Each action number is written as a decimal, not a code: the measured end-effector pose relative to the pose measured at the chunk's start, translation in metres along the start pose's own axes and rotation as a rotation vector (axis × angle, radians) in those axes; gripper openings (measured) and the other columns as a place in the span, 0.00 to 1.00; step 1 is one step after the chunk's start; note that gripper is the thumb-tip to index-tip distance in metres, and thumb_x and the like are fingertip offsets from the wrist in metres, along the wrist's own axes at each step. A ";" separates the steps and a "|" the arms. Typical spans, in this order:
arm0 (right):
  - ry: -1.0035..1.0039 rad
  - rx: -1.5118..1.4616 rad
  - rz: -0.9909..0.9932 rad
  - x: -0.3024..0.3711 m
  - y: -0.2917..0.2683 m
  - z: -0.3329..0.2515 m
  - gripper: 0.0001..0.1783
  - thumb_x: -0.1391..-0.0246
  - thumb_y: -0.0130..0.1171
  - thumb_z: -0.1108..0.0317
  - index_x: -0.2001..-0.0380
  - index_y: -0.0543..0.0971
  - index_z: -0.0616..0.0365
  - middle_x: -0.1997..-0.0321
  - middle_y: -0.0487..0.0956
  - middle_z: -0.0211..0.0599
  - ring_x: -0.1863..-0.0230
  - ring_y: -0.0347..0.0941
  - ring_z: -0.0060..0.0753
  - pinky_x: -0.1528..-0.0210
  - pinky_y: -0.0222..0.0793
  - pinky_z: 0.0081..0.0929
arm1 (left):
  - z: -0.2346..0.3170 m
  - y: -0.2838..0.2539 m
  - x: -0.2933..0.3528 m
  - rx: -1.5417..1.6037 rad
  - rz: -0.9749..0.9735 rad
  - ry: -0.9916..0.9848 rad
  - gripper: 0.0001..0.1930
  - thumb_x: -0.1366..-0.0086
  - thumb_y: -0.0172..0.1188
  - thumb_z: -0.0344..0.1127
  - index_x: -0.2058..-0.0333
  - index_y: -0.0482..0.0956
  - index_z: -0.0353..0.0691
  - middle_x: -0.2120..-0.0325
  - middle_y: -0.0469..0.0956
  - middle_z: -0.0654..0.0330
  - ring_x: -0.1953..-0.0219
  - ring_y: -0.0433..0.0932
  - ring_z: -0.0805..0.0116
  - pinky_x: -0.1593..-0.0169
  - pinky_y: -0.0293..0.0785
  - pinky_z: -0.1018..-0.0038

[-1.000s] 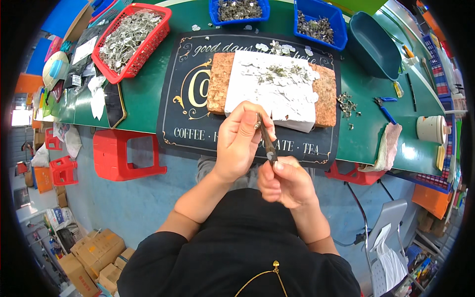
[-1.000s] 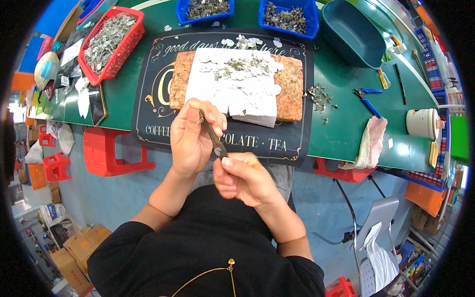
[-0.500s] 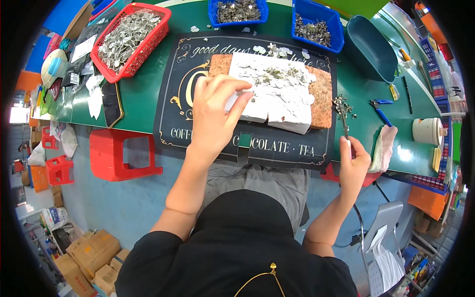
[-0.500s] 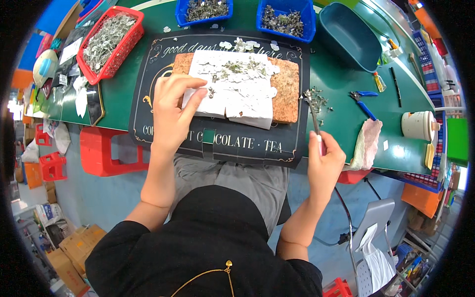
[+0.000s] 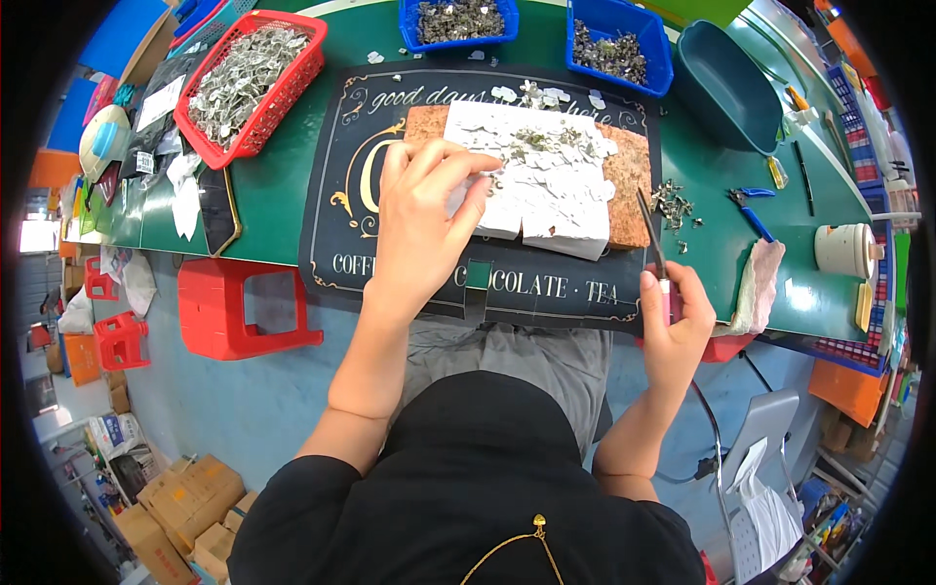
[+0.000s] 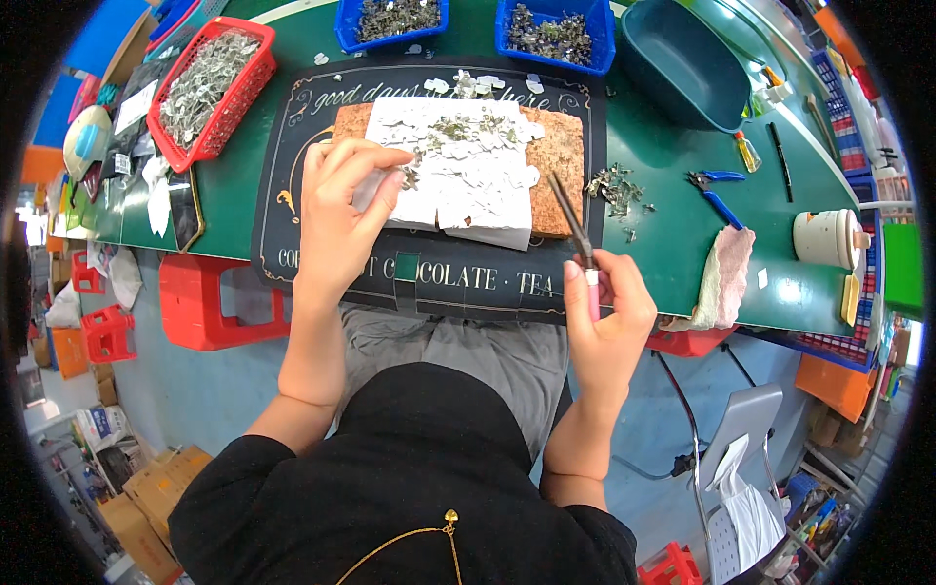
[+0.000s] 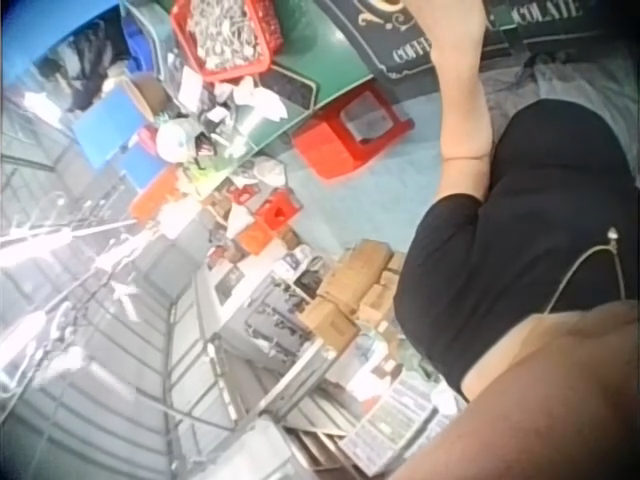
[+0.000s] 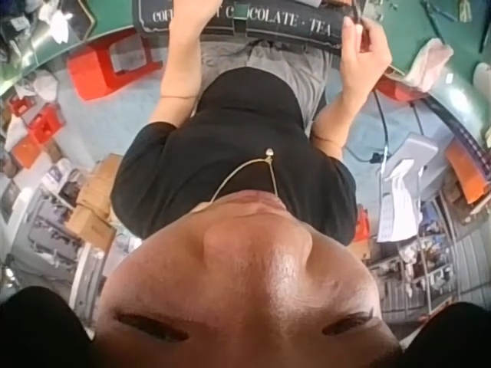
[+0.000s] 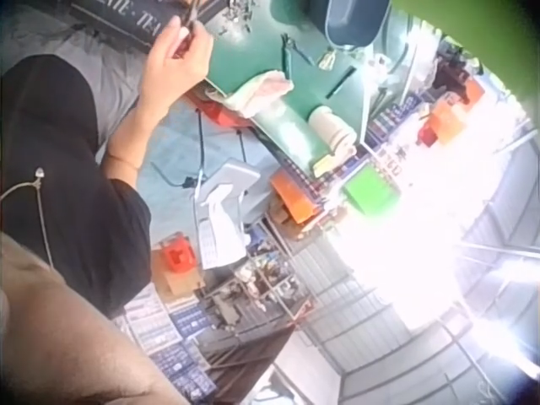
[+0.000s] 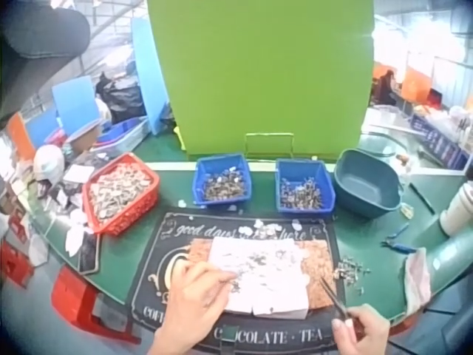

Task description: Assembling small metal components using tweezers on a workstation in a factory workshop.

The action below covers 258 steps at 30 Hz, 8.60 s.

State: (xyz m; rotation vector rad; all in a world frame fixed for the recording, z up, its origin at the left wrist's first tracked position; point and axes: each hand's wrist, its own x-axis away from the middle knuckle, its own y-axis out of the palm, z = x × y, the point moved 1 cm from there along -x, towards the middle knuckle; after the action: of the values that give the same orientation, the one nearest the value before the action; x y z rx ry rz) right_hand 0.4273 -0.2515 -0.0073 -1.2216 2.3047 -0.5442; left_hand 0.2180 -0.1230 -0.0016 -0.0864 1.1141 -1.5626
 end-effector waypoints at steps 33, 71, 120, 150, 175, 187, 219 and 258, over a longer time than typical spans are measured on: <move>0.051 -0.548 -0.422 0.019 0.053 -0.032 0.06 0.50 0.56 0.74 0.73 0.76 0.69 0.79 0.72 0.29 0.80 0.62 0.14 0.79 0.53 0.13 | 0.027 0.010 0.024 0.980 -0.016 -0.241 0.14 0.32 0.45 0.40 0.67 0.69 0.32 0.71 0.72 0.55 0.71 0.71 0.72 0.64 0.68 0.78; -0.061 -0.314 -0.305 0.016 0.034 -0.035 0.06 0.55 0.58 0.76 0.72 0.75 0.68 0.77 0.73 0.34 0.77 0.66 0.19 0.76 0.58 0.14 | 0.031 0.000 0.028 0.097 0.387 0.227 0.12 0.58 0.69 0.30 0.72 0.79 0.44 0.76 0.71 0.66 0.68 0.64 0.65 0.61 0.61 0.72; 0.524 -1.008 -0.872 0.031 0.046 -0.026 0.11 0.49 0.54 0.67 0.76 0.75 0.67 0.83 0.66 0.29 0.83 0.56 0.16 0.82 0.47 0.15 | 0.010 0.013 0.045 1.821 -0.215 -0.408 0.15 0.46 0.63 0.38 0.67 0.76 0.31 0.70 0.77 0.54 0.65 0.78 0.65 0.60 0.75 0.72; 0.022 -0.110 -0.077 -0.001 -0.014 -0.001 0.10 0.50 0.58 0.71 0.68 0.74 0.68 0.76 0.70 0.25 0.76 0.60 0.14 0.74 0.55 0.13 | -0.014 -0.002 -0.011 0.018 0.110 -0.153 0.05 0.51 0.63 0.29 0.75 0.76 0.37 0.75 0.75 0.62 0.67 0.68 0.65 0.63 0.65 0.72; -0.049 -0.369 -0.376 0.018 0.045 -0.038 0.05 0.54 0.57 0.76 0.73 0.76 0.68 0.79 0.73 0.33 0.79 0.65 0.17 0.78 0.56 0.15 | 0.023 -0.009 0.029 0.083 0.355 0.318 0.11 0.53 0.68 0.31 0.70 0.79 0.39 0.78 0.73 0.66 0.70 0.65 0.69 0.66 0.64 0.76; 0.150 -0.646 -0.497 0.025 0.045 -0.032 0.08 0.50 0.56 0.72 0.74 0.76 0.69 0.80 0.72 0.29 0.81 0.63 0.16 0.79 0.54 0.15 | 0.030 0.012 0.033 1.497 -0.140 -0.444 0.17 0.32 0.44 0.42 0.66 0.71 0.31 0.72 0.75 0.54 0.69 0.75 0.68 0.62 0.72 0.74; -0.014 -0.155 0.035 -0.001 -0.004 0.002 0.08 0.54 0.59 0.73 0.70 0.75 0.66 0.75 0.74 0.36 0.77 0.67 0.26 0.73 0.62 0.18 | 0.010 0.003 0.003 0.288 0.087 -0.031 0.07 0.47 0.59 0.23 0.68 0.76 0.35 0.69 0.75 0.63 0.64 0.67 0.70 0.57 0.63 0.75; -0.194 -0.247 -0.220 0.013 0.033 -0.027 0.06 0.58 0.59 0.80 0.72 0.76 0.70 0.79 0.73 0.37 0.79 0.67 0.23 0.76 0.60 0.18 | 0.033 0.017 0.041 2.020 -0.158 -0.825 0.05 0.35 0.49 0.33 0.66 0.70 0.37 0.72 0.71 0.62 0.71 0.67 0.75 0.66 0.65 0.79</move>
State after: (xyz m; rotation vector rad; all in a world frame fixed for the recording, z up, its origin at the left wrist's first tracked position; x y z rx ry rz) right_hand 0.3840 -0.2421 -0.0066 -1.5828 2.1335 -0.2044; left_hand 0.2359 -0.1737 -0.0159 0.5026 -1.3173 -1.8136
